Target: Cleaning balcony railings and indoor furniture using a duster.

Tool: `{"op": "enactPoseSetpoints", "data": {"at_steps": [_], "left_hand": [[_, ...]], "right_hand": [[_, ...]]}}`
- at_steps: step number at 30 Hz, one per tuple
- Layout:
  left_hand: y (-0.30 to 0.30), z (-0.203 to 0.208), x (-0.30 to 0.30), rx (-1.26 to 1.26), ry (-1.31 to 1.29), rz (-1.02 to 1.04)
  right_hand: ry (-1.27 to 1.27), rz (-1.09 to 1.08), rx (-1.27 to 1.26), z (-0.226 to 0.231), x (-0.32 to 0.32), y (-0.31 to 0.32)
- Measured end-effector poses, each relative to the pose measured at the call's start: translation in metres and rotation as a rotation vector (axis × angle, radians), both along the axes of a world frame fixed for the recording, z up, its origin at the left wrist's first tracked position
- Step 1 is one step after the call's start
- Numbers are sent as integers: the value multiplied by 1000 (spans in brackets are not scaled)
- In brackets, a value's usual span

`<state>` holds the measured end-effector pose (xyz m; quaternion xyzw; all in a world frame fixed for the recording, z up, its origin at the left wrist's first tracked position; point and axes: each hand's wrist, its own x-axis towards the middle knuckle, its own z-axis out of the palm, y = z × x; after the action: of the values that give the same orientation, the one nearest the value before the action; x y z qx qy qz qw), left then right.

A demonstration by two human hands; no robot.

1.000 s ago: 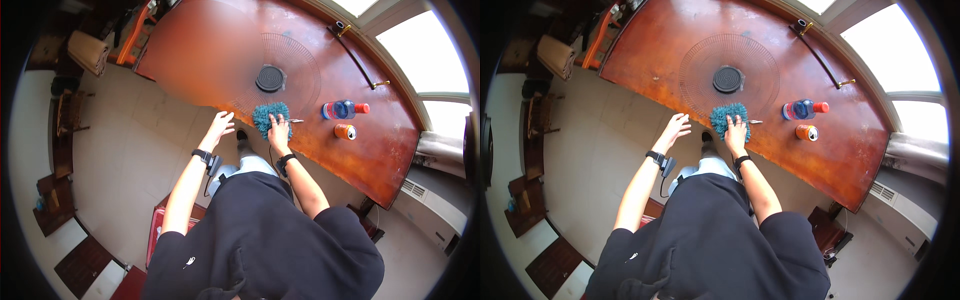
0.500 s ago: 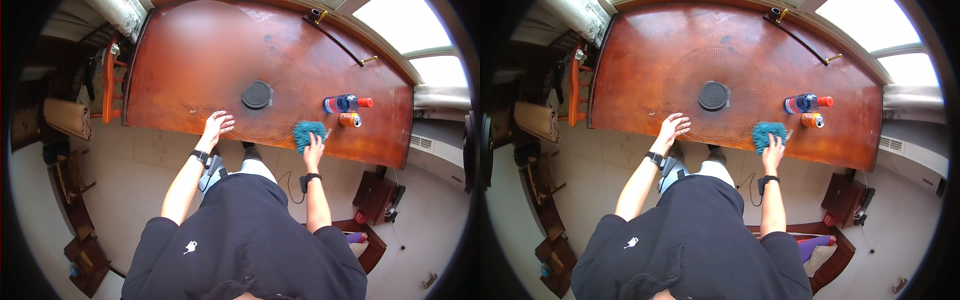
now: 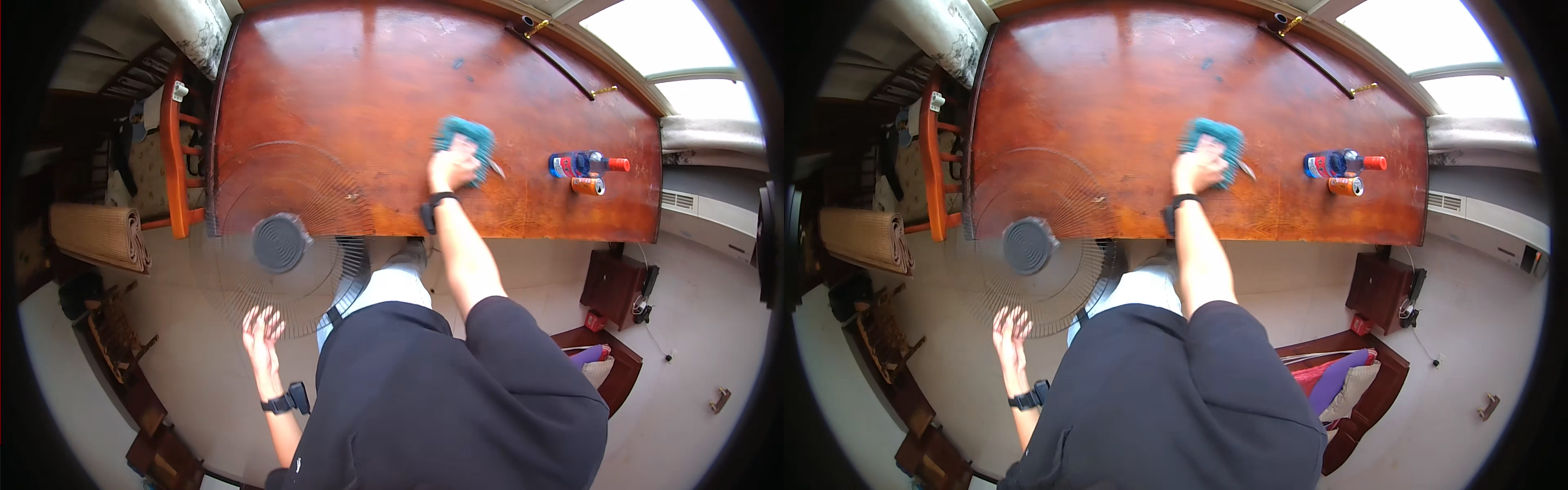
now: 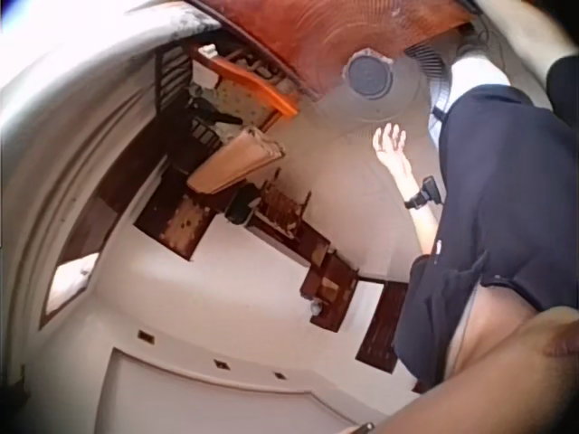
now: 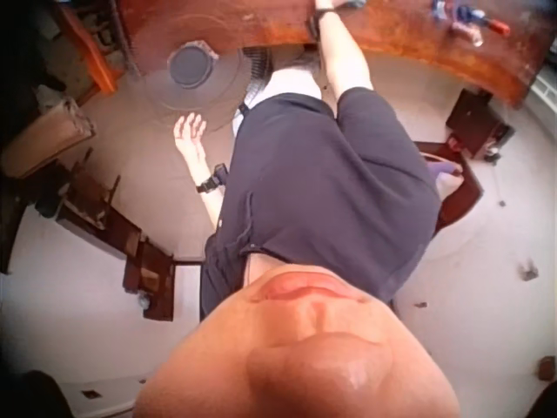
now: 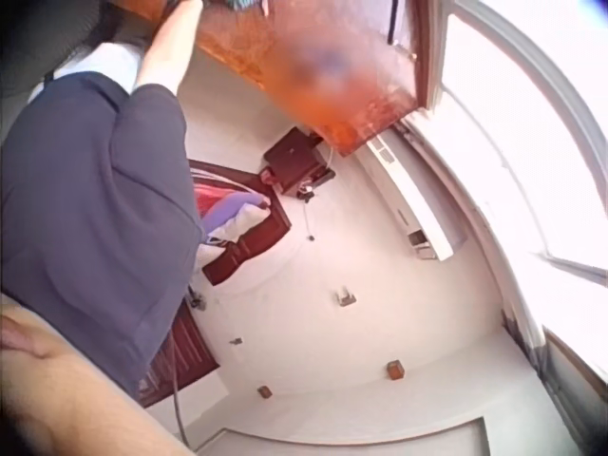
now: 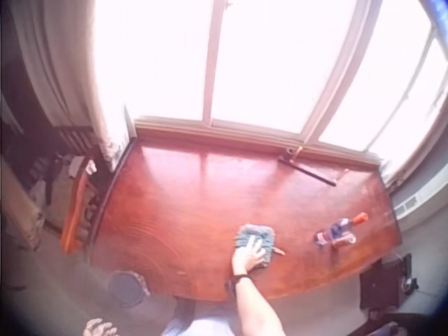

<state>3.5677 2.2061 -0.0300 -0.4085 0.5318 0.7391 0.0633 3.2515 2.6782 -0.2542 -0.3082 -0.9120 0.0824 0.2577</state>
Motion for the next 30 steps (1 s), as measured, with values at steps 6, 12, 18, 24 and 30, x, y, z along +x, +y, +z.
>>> {"op": "enactPoseSetpoints", "data": {"at_steps": [6, 12, 18, 24, 30], "left_hand": [[-21, 27, 42, -135, -6, 251], [-15, 33, 38, -121, 44, 288], [16, 25, 21, -11, 47, 291], [16, 16, 28, 64, 41, 328], [0, 27, 49, -7, 9, 392]], "right_hand": [[-397, 1383, -138, 57, 1, -275], [-128, 1513, -262, 69, 63, -248], [-272, 831, 38, 97, 70, 9], [-469, 104, -96, 30, 173, 230], [-376, -290, -142, 16, 126, 159]]}}
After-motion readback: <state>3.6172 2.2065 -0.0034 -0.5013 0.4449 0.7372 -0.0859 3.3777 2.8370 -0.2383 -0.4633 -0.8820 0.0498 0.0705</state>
